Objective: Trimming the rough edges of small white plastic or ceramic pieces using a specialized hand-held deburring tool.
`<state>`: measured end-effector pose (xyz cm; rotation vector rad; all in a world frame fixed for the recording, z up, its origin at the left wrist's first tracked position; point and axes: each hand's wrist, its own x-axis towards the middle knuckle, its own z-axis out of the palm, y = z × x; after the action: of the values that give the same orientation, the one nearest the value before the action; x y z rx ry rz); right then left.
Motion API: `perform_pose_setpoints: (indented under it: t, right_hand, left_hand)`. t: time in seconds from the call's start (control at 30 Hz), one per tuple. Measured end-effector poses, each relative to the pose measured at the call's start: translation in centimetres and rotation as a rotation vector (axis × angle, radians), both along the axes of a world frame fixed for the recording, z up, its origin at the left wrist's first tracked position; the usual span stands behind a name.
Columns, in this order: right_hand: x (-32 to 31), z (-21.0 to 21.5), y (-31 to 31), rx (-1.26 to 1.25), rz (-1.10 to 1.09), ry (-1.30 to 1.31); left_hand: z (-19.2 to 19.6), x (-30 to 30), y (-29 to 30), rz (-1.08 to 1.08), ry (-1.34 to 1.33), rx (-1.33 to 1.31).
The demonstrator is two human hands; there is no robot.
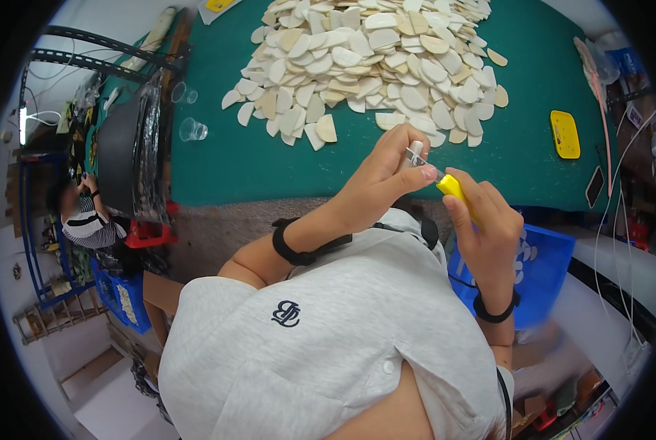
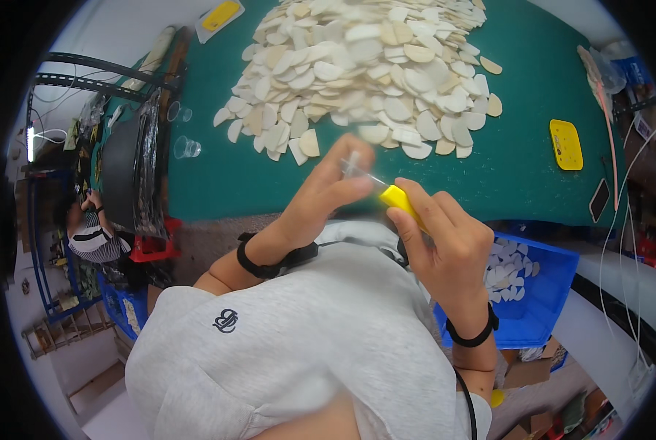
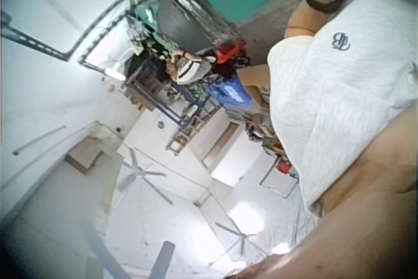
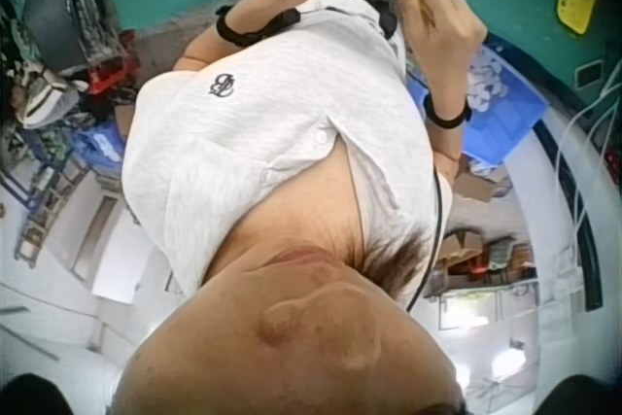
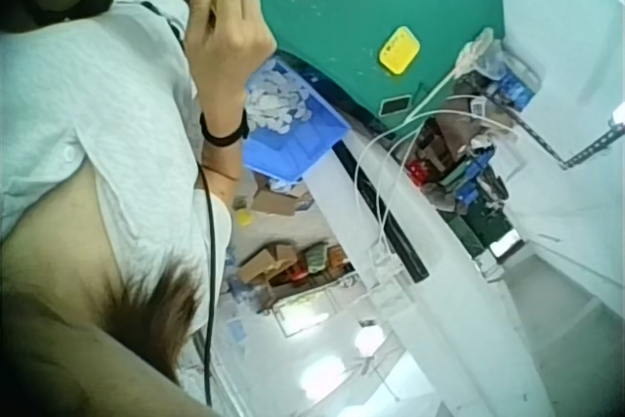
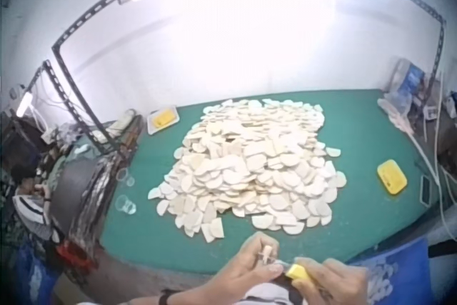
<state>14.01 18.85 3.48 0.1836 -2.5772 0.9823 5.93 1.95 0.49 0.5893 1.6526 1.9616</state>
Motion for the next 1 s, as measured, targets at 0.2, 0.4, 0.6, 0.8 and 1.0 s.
perform_pose_setpoints:
  t: [0.2, 0.4, 0.6, 0.8, 1.0]
  right_hand:
    - [1.9, 0.3, 3.2, 0.017, 0.027, -0.018]
    - [3.9, 0.6, 5.9, 0.006, 0.027, -0.004]
    - [5.5, 0.4, 8.1, 0.048, 0.048, 0.061]
    - [6.8, 0.2, 9.3, 0.095, -0.006, 0.095]
    - [7.5, -1.1, 10.4, -0.291, -0.088, 0.064]
  left_hand:
    - [0.4, 2.2, 2.8, 0.003, 0.023, -0.028]
    - [1.3, 4.5, 5.5, 0.014, 0.052, -0.076]
    - [1.6, 6.2, 7.1, 0.033, 0.169, -0.158]
    - [0.8, 7.5, 8.9, 0.093, 0.273, -0.206]
    - [1.3, 7.7, 9.7, -0.099, -0.190, -0.006]
